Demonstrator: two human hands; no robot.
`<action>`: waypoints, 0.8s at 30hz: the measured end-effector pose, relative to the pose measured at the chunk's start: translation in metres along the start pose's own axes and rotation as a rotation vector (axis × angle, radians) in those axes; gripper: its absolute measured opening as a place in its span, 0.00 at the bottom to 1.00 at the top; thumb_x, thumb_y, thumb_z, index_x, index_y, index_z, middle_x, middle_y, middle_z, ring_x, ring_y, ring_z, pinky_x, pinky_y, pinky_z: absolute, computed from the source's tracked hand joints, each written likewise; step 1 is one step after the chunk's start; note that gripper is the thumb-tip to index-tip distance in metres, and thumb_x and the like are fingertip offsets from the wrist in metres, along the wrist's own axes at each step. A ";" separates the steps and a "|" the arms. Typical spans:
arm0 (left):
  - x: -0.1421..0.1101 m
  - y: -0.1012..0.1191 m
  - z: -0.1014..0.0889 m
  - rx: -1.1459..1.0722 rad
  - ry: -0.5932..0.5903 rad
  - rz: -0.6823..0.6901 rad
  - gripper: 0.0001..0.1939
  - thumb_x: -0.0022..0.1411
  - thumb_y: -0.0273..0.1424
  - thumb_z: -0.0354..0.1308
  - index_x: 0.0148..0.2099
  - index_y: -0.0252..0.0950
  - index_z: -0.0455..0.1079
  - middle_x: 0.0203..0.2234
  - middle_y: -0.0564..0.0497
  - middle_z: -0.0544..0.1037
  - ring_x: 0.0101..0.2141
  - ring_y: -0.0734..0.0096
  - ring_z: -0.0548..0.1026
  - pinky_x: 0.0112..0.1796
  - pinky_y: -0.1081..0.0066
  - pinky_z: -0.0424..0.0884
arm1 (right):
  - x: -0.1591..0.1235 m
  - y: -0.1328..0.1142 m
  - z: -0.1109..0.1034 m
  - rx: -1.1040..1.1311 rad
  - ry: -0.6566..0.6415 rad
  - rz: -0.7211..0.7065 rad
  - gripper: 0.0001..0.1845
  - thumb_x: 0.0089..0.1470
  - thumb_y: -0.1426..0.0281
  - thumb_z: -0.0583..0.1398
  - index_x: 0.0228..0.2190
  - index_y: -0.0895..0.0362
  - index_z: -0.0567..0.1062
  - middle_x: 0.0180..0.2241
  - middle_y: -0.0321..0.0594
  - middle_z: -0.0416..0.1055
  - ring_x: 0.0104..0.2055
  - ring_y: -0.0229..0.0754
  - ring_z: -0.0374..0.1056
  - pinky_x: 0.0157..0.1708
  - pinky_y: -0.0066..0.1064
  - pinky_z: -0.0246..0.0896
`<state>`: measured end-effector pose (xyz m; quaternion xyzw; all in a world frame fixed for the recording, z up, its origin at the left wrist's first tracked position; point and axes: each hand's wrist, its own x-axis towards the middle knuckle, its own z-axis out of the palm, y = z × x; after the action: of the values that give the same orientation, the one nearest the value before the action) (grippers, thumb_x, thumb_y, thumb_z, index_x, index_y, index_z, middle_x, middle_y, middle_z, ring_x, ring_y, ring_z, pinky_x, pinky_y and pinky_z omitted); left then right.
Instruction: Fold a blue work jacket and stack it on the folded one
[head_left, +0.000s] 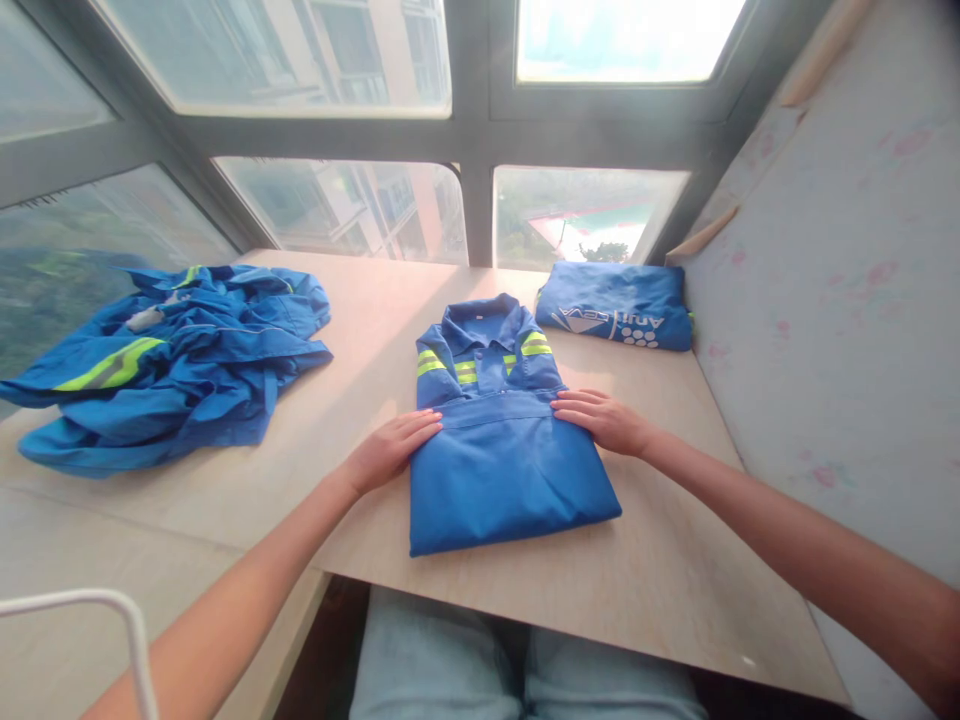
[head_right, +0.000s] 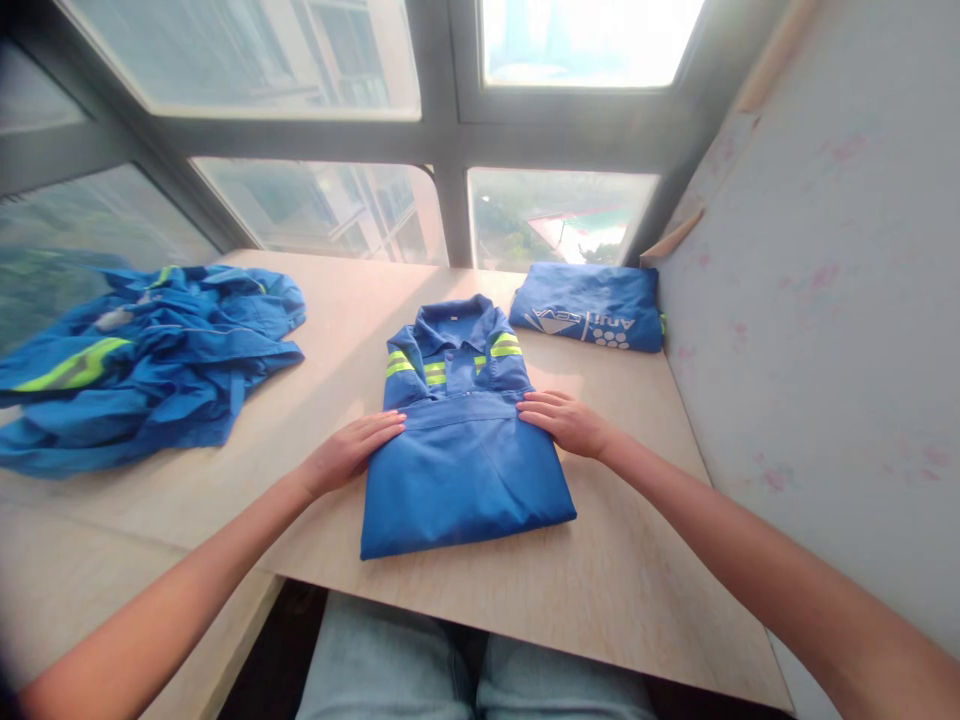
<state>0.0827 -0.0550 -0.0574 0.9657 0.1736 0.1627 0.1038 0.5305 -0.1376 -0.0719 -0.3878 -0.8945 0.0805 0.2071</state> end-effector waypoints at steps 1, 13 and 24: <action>0.000 0.006 -0.001 -0.070 0.027 -0.060 0.24 0.68 0.23 0.47 0.64 0.39 0.65 0.60 0.42 0.71 0.61 0.60 0.67 0.59 0.54 0.67 | 0.000 -0.006 0.001 0.044 0.044 0.058 0.19 0.64 0.74 0.52 0.53 0.51 0.74 0.56 0.42 0.73 0.62 0.48 0.65 0.62 0.48 0.59; 0.040 0.054 -0.026 -0.971 0.377 -1.125 0.22 0.48 0.42 0.62 0.44 0.34 0.76 0.36 0.45 0.82 0.38 0.53 0.78 0.36 0.61 0.74 | 0.048 -0.031 -0.032 0.836 0.411 0.843 0.19 0.52 0.62 0.57 0.41 0.57 0.78 0.44 0.45 0.79 0.48 0.53 0.72 0.47 0.42 0.68; 0.035 0.068 0.011 -0.756 0.411 -1.228 0.20 0.58 0.49 0.54 0.38 0.35 0.70 0.28 0.51 0.76 0.30 0.64 0.73 0.29 0.69 0.68 | 0.059 -0.034 0.002 0.474 0.333 0.995 0.22 0.56 0.54 0.57 0.41 0.58 0.77 0.41 0.45 0.78 0.45 0.50 0.73 0.47 0.39 0.65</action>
<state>0.1379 -0.1061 -0.0408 0.5438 0.6296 0.3013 0.4660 0.4715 -0.1181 -0.0451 -0.7126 -0.5172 0.3043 0.3635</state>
